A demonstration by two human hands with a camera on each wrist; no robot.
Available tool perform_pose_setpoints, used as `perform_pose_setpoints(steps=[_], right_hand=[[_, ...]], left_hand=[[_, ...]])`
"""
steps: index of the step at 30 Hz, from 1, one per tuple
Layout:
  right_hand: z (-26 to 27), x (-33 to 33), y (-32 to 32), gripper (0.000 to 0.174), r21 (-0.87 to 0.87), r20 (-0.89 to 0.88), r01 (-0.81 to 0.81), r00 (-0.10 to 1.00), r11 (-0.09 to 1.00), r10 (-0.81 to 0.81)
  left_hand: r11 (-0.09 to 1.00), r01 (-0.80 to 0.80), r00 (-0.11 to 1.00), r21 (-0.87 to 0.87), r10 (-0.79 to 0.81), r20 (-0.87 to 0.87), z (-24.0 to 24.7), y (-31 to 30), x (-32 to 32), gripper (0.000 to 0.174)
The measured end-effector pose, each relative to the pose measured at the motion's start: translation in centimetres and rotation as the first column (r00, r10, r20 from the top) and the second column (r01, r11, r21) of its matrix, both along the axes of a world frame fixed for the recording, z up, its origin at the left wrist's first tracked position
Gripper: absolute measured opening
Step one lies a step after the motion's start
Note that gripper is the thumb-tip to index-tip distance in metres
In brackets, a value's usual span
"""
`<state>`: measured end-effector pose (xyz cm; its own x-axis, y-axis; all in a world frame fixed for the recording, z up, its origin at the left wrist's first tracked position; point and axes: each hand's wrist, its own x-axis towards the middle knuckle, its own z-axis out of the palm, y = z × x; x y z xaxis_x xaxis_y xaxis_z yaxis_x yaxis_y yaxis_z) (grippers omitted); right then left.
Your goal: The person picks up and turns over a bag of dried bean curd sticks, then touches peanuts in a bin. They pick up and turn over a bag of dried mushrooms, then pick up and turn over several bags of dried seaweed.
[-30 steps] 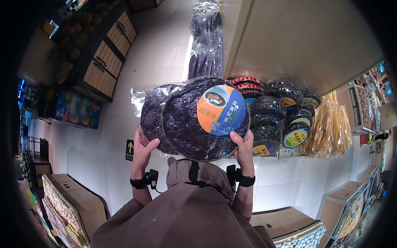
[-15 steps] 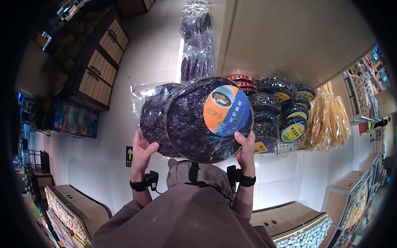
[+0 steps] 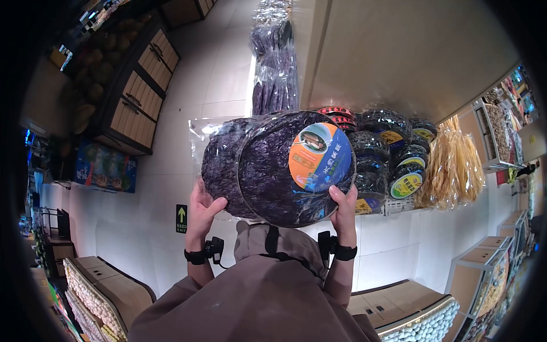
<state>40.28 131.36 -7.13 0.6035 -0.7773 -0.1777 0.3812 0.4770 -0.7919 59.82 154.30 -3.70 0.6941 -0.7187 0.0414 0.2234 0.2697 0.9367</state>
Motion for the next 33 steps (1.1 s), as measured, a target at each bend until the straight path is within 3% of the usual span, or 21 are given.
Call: perform_pose_setpoints(steps=[2, 4, 11, 16, 19, 26, 28, 32, 33], right_hand=[[0.1, 0.0, 0.1, 0.047, 0.004, 0.0, 0.011, 1.0, 1.0, -0.011], [0.0, 0.1, 0.1, 0.047, 0.004, 0.002, 0.026, 1.0, 1.0, -0.026], [-1.2, -0.7, -0.1, 0.047, -0.056, 0.002, 0.047, 0.999, 0.997, -0.047], [-1.0, -1.1, 0.2, 0.045, -0.095, -0.009, 0.019, 1.0, 0.995, -0.02], [-0.5, -1.4, 0.6, 0.042, -0.161, -0.006, 0.026, 1.0, 0.987, -0.027], [1.9, -1.8, 2.6, 0.04, -0.138, -0.077, 0.132, 0.987, 0.982, -0.143], [1.7, -2.2, 2.8, 0.04, -0.133, -0.096, 0.142, 0.983, 0.981, -0.156], [0.7, -2.4, 3.5, 0.04, -0.161, -0.129, 0.151, 0.977, 0.975, -0.172], [0.7, -2.3, 3.8, 0.04, -0.191, -0.162, 0.141, 0.971, 0.971, -0.173]], left_hand=[[1.0, 0.008, 1.0, 0.007, -0.008, 0.014, 0.1, 0.1, 0.2, 0.053], [0.981, 0.06, 0.996, 0.185, -0.047, -0.075, 0.2, 0.5, 0.5, 0.053], [0.998, 0.045, 0.997, 0.042, -0.048, 0.063, -0.2, -1.0, 0.5, 0.052], [0.976, 0.071, 0.997, 0.207, -0.07, -0.014, -0.4, -1.2, 1.0, 0.048], [0.975, 0.107, 0.994, 0.195, -0.107, -0.011, -0.7, -1.6, 1.4, 0.048], [0.966, 0.136, 0.99, 0.222, -0.141, 0.008, -1.8, -2.4, 2.1, 0.048], [0.919, 0.201, 0.976, 0.34, -0.217, 0.008, -2.2, -2.4, 2.7, 0.045], [0.927, 0.296, 0.949, 0.231, -0.312, 0.039, -1.6, -4.0, 1.9, 0.045], [0.942, 0.276, 0.961, 0.193, -0.276, -0.026, -1.3, -4.7, 1.2, 0.044]])
